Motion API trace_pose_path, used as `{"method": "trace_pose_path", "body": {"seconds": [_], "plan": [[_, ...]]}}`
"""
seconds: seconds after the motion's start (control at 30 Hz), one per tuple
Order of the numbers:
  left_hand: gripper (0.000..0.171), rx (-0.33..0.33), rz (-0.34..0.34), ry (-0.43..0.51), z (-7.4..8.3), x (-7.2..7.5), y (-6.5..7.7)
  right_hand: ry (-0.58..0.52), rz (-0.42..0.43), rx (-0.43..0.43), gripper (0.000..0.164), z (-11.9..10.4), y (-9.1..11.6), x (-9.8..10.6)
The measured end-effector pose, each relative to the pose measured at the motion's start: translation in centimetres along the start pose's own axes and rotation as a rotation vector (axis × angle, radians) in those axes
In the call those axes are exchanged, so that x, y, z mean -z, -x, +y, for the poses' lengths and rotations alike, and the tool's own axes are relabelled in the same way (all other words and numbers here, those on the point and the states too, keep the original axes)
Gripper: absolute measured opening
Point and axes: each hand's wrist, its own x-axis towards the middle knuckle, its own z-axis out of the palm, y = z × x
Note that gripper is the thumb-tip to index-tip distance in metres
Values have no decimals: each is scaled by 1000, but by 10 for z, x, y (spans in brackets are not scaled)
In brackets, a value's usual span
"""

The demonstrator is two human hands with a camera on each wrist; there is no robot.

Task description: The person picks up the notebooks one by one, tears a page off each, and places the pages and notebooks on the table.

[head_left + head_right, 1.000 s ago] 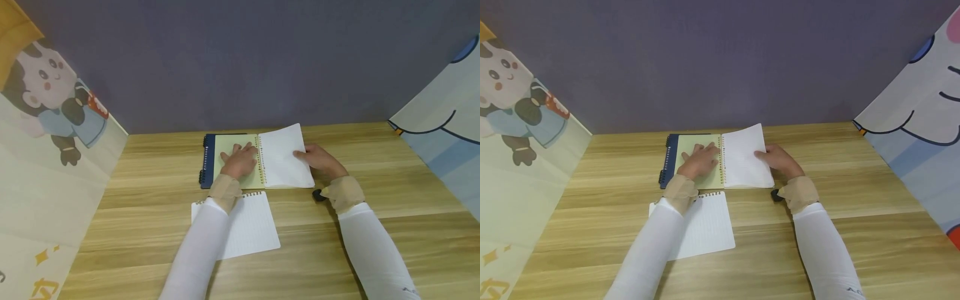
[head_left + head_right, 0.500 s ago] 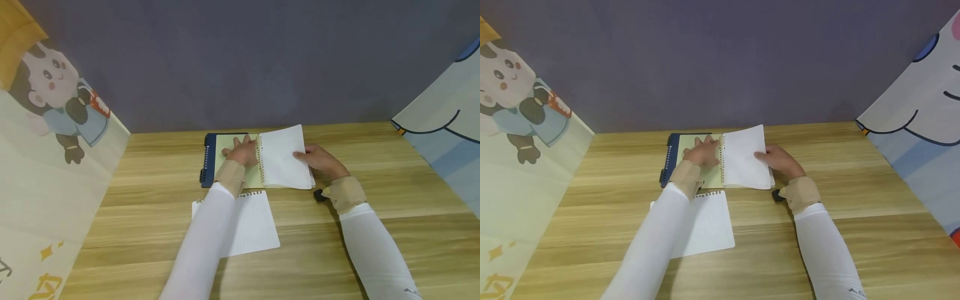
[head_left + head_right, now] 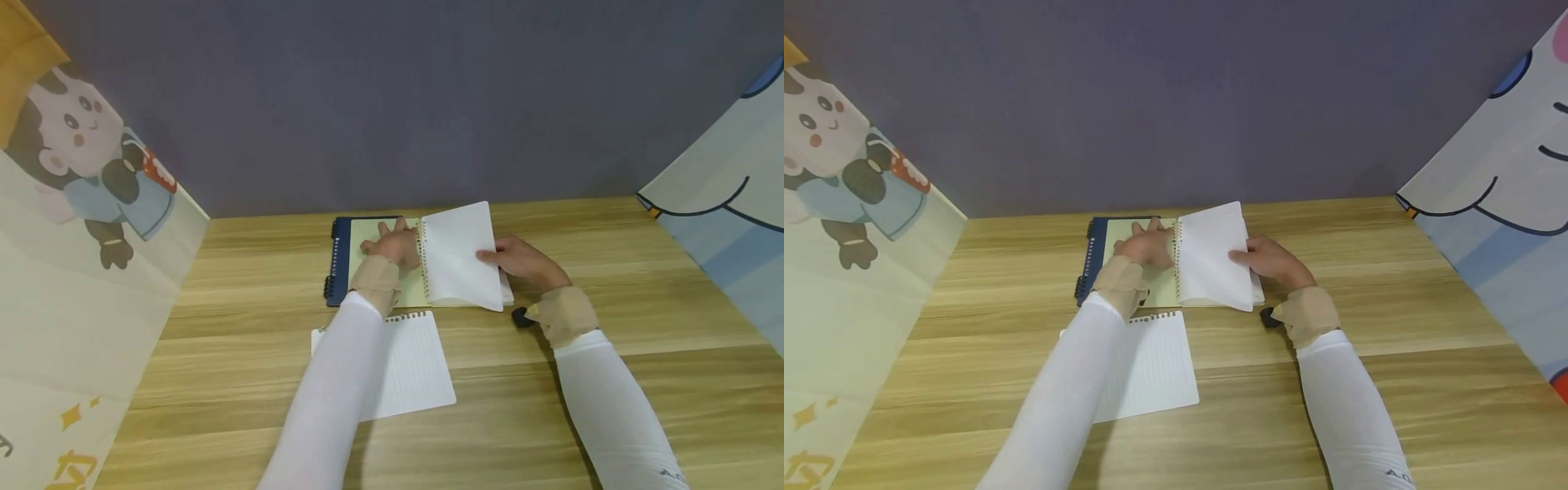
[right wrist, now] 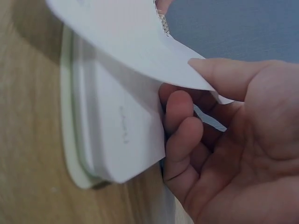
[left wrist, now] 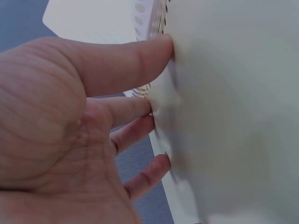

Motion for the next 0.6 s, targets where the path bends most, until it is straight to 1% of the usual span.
{"method": "trace_pose_path", "body": {"seconds": [0.17,0.27,0.4,0.5,0.6], "plan": [[66,-3,-14,2,-1,1,-1,-2,-18,-3,44,-1,0,-1],[70,4,-12,-3,-1,1,-1,-4,-27,3,44,-2,1,-1],[75,18,-12,1,-1,1,-1,34,-23,15,45,-2,2,-1],[75,25,-14,2,0,2,0,48,-29,21,45,-2,3,-1],[75,27,-18,3,0,2,0,37,-33,23,44,-3,3,-1]]}}
